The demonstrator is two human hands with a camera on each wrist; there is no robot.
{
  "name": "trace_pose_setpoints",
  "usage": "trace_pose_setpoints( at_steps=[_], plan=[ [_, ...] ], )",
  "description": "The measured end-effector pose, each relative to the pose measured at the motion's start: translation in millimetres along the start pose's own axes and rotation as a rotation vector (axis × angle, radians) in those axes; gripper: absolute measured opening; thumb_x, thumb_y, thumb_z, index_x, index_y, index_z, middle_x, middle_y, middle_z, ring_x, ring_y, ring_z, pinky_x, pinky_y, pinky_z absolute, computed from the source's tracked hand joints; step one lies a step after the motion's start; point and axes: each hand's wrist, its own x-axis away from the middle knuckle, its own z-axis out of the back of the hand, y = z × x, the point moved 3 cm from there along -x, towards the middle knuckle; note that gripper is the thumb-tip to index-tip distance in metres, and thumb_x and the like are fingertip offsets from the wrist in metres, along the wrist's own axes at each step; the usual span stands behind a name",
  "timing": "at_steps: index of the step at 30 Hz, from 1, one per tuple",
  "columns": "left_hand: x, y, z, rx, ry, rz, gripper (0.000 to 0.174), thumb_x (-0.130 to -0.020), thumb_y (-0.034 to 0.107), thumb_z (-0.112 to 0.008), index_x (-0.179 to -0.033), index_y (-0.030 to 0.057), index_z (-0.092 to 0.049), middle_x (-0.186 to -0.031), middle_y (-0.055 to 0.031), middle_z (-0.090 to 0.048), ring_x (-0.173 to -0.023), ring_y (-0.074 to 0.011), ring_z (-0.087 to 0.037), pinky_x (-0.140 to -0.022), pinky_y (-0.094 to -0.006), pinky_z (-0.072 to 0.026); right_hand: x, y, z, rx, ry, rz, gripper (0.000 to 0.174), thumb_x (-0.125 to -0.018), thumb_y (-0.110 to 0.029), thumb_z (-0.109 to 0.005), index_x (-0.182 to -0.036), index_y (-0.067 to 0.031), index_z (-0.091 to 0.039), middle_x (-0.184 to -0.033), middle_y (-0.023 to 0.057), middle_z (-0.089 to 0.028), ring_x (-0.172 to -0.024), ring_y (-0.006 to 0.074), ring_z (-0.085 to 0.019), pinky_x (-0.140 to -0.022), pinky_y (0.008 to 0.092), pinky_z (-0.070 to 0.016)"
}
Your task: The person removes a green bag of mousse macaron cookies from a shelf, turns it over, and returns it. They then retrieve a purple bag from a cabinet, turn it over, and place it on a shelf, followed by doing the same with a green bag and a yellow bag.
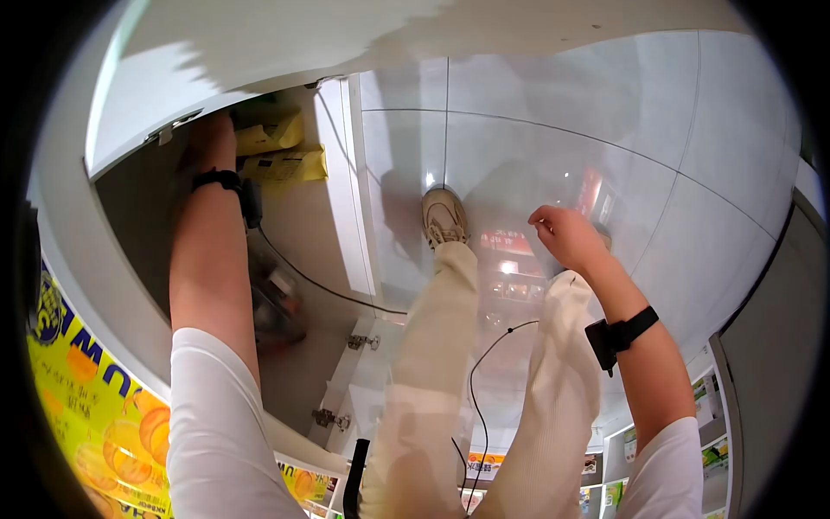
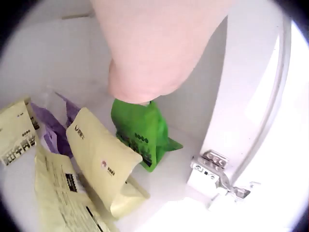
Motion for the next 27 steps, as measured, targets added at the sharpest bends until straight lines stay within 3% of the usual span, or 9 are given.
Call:
trace_pose_setpoints(
  at_steps=[1, 3, 5, 7, 10, 12, 15, 19, 27],
  plan=[
    [7.7, 5.1, 12.5, 0.000, -0.002, 0.003, 0.033, -0.091, 0.029, -0.049, -0.107, 0.0046, -0.064, -0.116, -0.0210, -0.060, -0.100, -0.0327, -0.061, -0.080, -0.0435, -0.0501, 9.3, -2.4, 3.5, -0.029, 0.002, -0.035, 0.020, -0.084, -0.009, -0.052, -0.101, -0.0034, -0.063, -0.077, 0.0123, -0.064, -0.066, 0.0229, -0.059, -0.064, 0.0327, -0.0472],
    [33.1, 25.5, 44.6, 0.399, -0.124, 0.537, 0.034, -0.088, 0.030, -0.048, -0.098, 0.0039, -0.068, -0.108, -0.0207, -0.064, -0.097, -0.0351, -0.062, -0.078, -0.0436, -0.0502, 29.3, -6.3, 11.1, -0.057, 0.006, -0.071, 0.020, -0.084, -0.008, -0.052, -0.100, -0.0029, -0.063, -0.076, 0.0116, -0.064, -0.065, 0.0213, -0.058, -0.063, 0.0318, -0.0469],
    [60.8, 43.4, 83.8, 0.473, -0.063, 0.527, 0.034, -0.087, 0.030, -0.049, -0.094, 0.0032, -0.070, -0.098, -0.0197, -0.067, -0.093, -0.0371, -0.063, -0.080, -0.0432, -0.0496, 49.2, -9.3, 16.7, -0.075, 0.016, -0.041, 0.020, -0.085, -0.007, -0.051, -0.100, -0.0020, -0.063, -0.077, 0.0108, -0.064, -0.067, 0.0203, -0.059, -0.064, 0.0312, -0.0472],
    [92.8, 48.2, 110.7, 0.710, 0.234, 0.759, 0.032, -0.087, 0.028, -0.053, -0.101, 0.0042, -0.069, -0.098, -0.0193, -0.067, -0.091, -0.0380, -0.063, -0.078, -0.0420, -0.0503, 70.0, -3.2, 17.0, -0.119, 0.036, 0.001, 0.021, -0.086, -0.010, -0.050, -0.100, -0.0029, -0.063, -0.074, 0.0113, -0.063, -0.066, 0.0216, -0.059, -0.064, 0.0324, -0.0466],
    [113.1, 49.6, 164.8, 0.807, 0.164, 0.830, 0.028, -0.088, 0.022, -0.054, -0.103, 0.0052, -0.069, -0.103, -0.0207, -0.065, -0.093, -0.0371, -0.063, -0.077, -0.0411, -0.0505, 114.4, -6.3, 34.2, -0.161, 0.085, 0.050, 0.021, -0.087, -0.012, -0.050, -0.100, -0.0037, -0.064, -0.073, 0.0119, -0.063, -0.065, 0.0226, -0.058, -0.063, 0.0335, -0.0462],
    [124.0, 51.9, 182.9, 0.803, 0.215, 0.824, 0.026, -0.088, 0.020, -0.053, -0.103, 0.0050, -0.069, -0.104, -0.0205, -0.065, -0.092, -0.0359, -0.063, -0.077, -0.0406, -0.0504, 146.1, -14.7, 51.3, -0.213, 0.034, -0.066, 0.021, -0.087, -0.012, -0.051, -0.100, -0.0031, -0.064, -0.076, 0.0129, -0.064, -0.068, 0.0242, -0.059, -0.065, 0.0340, -0.0470],
    [157.7, 50.2, 213.9, 0.671, 0.315, 0.746, 0.025, -0.090, 0.015, -0.051, -0.106, 0.0043, -0.067, -0.105, -0.0195, -0.065, -0.090, -0.0335, -0.063, -0.078, -0.0390, -0.0499, 188.8, -13.4, 69.2, -0.165, 0.049, -0.073, 0.020, -0.087, -0.013, -0.052, -0.099, -0.0035, -0.064, -0.079, 0.0135, -0.065, -0.071, 0.0262, -0.061, -0.067, 0.0353, -0.0481],
    [205.2, 83.7, 316.6, 0.970, 0.293, 0.782, 0.024, -0.090, 0.010, -0.050, -0.108, 0.0022, -0.065, -0.103, -0.0181, -0.066, -0.090, -0.0335, -0.063, -0.081, -0.0380, -0.0494, 257.1, -7.7, 88.8, -0.149, 0.096, -0.138, 0.020, -0.087, -0.014, -0.052, -0.099, -0.0044, -0.065, -0.080, 0.0140, -0.066, -0.074, 0.0282, -0.063, -0.068, 0.0370, -0.0492],
    [286.2, 89.4, 492.2, 1.230, 0.174, 0.360, 0.019, -0.092, 0.007, -0.050, -0.103, 0.0018, -0.064, -0.097, -0.0157, -0.065, -0.089, -0.0313, -0.063, -0.080, -0.0356, -0.0493, 391.8, -57.4, 143.5, -0.153, 0.224, -0.009, 0.020, -0.085, -0.016, -0.055, -0.100, -0.0057, -0.065, -0.078, 0.0147, -0.065, -0.070, 0.0291, -0.062, -0.066, 0.0361, -0.0494]
  ],
)
